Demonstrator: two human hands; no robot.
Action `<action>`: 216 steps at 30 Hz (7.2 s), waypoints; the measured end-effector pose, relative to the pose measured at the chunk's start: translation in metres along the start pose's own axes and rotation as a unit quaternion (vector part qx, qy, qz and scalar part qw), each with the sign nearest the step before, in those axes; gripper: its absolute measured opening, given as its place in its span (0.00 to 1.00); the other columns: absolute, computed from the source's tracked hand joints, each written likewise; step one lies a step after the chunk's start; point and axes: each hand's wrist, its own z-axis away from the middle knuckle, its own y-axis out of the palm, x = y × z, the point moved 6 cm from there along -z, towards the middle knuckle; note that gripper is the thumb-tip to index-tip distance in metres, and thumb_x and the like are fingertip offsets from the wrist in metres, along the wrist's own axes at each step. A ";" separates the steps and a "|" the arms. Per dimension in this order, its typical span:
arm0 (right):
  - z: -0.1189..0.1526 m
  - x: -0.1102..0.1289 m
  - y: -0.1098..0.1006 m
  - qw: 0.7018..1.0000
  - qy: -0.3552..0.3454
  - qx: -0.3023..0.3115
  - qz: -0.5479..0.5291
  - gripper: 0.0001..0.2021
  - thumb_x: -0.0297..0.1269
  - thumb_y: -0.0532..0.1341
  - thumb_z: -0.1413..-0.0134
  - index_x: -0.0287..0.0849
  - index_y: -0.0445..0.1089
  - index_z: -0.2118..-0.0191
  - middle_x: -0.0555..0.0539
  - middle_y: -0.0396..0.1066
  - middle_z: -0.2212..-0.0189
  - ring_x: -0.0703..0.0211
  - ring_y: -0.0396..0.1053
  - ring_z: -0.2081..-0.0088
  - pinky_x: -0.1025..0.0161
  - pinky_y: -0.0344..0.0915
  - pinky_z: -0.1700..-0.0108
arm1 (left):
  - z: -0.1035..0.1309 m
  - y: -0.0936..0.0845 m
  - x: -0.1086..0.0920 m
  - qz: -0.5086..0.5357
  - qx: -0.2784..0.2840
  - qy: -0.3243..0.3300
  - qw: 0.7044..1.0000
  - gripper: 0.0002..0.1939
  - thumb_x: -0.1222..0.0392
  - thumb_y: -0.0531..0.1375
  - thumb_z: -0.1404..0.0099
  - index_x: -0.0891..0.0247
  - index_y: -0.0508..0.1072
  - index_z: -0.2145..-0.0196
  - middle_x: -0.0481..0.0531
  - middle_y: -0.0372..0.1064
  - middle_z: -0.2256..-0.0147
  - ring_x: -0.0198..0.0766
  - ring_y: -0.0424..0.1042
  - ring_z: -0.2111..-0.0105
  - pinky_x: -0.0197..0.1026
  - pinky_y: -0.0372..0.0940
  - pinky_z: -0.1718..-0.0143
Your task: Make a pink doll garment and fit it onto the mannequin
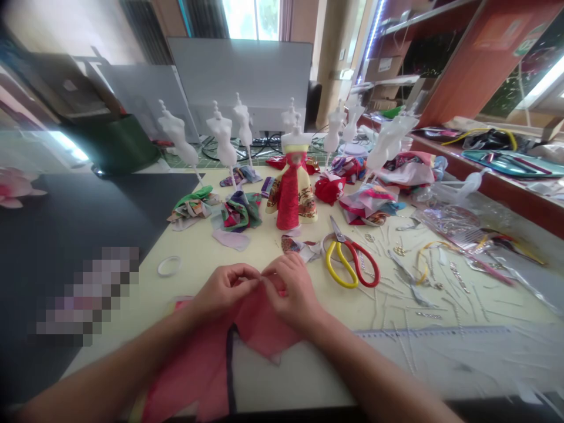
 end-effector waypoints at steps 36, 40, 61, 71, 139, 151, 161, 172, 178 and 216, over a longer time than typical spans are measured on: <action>0.007 -0.015 0.000 0.986 0.142 -0.016 -0.083 0.04 0.31 0.59 0.49 0.43 0.65 0.65 0.47 0.67 0.66 0.56 0.66 0.62 0.60 0.64 0.62 | 0.001 -0.002 0.005 0.055 0.000 -0.023 0.998 0.04 0.64 0.59 0.43 0.66 0.73 0.71 0.48 0.71 0.72 0.32 0.68 0.71 0.33 0.63 0.66; 0.005 0.001 -0.008 0.997 0.012 -0.070 0.002 0.05 0.27 0.58 0.49 0.43 0.65 0.66 0.47 0.66 0.70 0.55 0.64 0.64 0.55 0.62 0.59 | -0.001 -0.003 0.005 0.071 -0.011 -0.024 0.997 0.03 0.64 0.60 0.44 0.66 0.73 0.71 0.48 0.72 0.72 0.32 0.68 0.70 0.33 0.63 0.66; 0.005 0.015 -0.002 0.991 -0.088 -0.049 0.084 0.06 0.23 0.57 0.50 0.41 0.65 0.69 0.47 0.68 0.73 0.58 0.62 0.69 0.55 0.62 0.62 | 0.004 0.003 -0.007 -0.032 -0.025 0.038 0.998 0.07 0.61 0.59 0.40 0.66 0.75 0.72 0.50 0.73 0.72 0.35 0.70 0.69 0.34 0.63 0.67; 0.005 0.011 0.002 0.993 -0.060 -0.036 0.094 0.07 0.23 0.54 0.52 0.43 0.63 0.73 0.48 0.65 0.76 0.58 0.60 0.70 0.57 0.61 0.64 | 0.005 0.005 -0.004 -0.055 -0.022 0.036 0.998 0.08 0.60 0.58 0.40 0.66 0.75 0.72 0.50 0.73 0.72 0.35 0.70 0.70 0.34 0.63 0.68; 0.019 -0.031 0.027 0.878 0.341 0.087 -0.325 0.05 0.36 0.57 0.52 0.41 0.63 0.74 0.54 0.58 0.79 0.67 0.54 0.77 0.68 0.51 0.76 | 0.002 0.008 0.000 0.007 0.009 -0.008 1.000 0.06 0.63 0.56 0.41 0.67 0.68 0.74 0.46 0.65 0.76 0.30 0.62 0.75 0.32 0.59 0.72; 0.010 -0.007 0.007 0.982 0.161 0.023 -0.096 0.02 0.29 0.56 0.52 0.41 0.65 0.71 0.50 0.67 0.74 0.61 0.65 0.69 0.62 0.61 0.66 | 0.002 0.004 -0.003 -0.007 0.001 0.009 1.000 0.06 0.62 0.56 0.40 0.66 0.70 0.73 0.46 0.67 0.76 0.30 0.64 0.74 0.32 0.60 0.71; 0.010 0.006 0.006 0.999 0.017 -0.024 0.031 0.06 0.23 0.53 0.53 0.41 0.60 0.75 0.49 0.64 0.77 0.61 0.61 0.72 0.61 0.58 0.67 | 0.008 0.004 -0.014 -0.175 -0.044 0.103 0.978 0.06 0.64 0.57 0.41 0.64 0.69 0.76 0.47 0.67 0.75 0.33 0.65 0.72 0.36 0.60 0.66; 0.017 -0.022 0.018 0.921 0.302 0.064 -0.236 0.03 0.30 0.55 0.56 0.41 0.63 0.76 0.54 0.61 0.80 0.68 0.56 0.77 0.68 0.54 0.75 | 0.003 0.009 -0.002 0.024 0.022 0.005 0.999 0.06 0.63 0.56 0.41 0.66 0.69 0.74 0.46 0.66 0.75 0.31 0.64 0.73 0.33 0.59 0.70; 0.024 -0.030 0.025 0.858 0.362 0.054 -0.362 0.04 0.33 0.58 0.56 0.40 0.64 0.75 0.54 0.61 0.80 0.68 0.55 0.76 0.68 0.51 0.74 | 0.003 0.009 -0.001 0.076 0.021 -0.013 0.997 0.06 0.61 0.58 0.42 0.66 0.69 0.75 0.47 0.65 0.75 0.30 0.62 0.73 0.32 0.59 0.70; 0.020 -0.029 0.025 0.788 0.439 0.023 -0.431 0.07 0.36 0.61 0.61 0.42 0.62 0.78 0.53 0.64 0.81 0.66 0.57 0.79 0.67 0.51 0.77 | 0.002 0.008 0.009 0.156 0.012 -0.064 0.986 0.08 0.58 0.59 0.41 0.65 0.67 0.72 0.46 0.64 0.73 0.30 0.62 0.73 0.32 0.59 0.69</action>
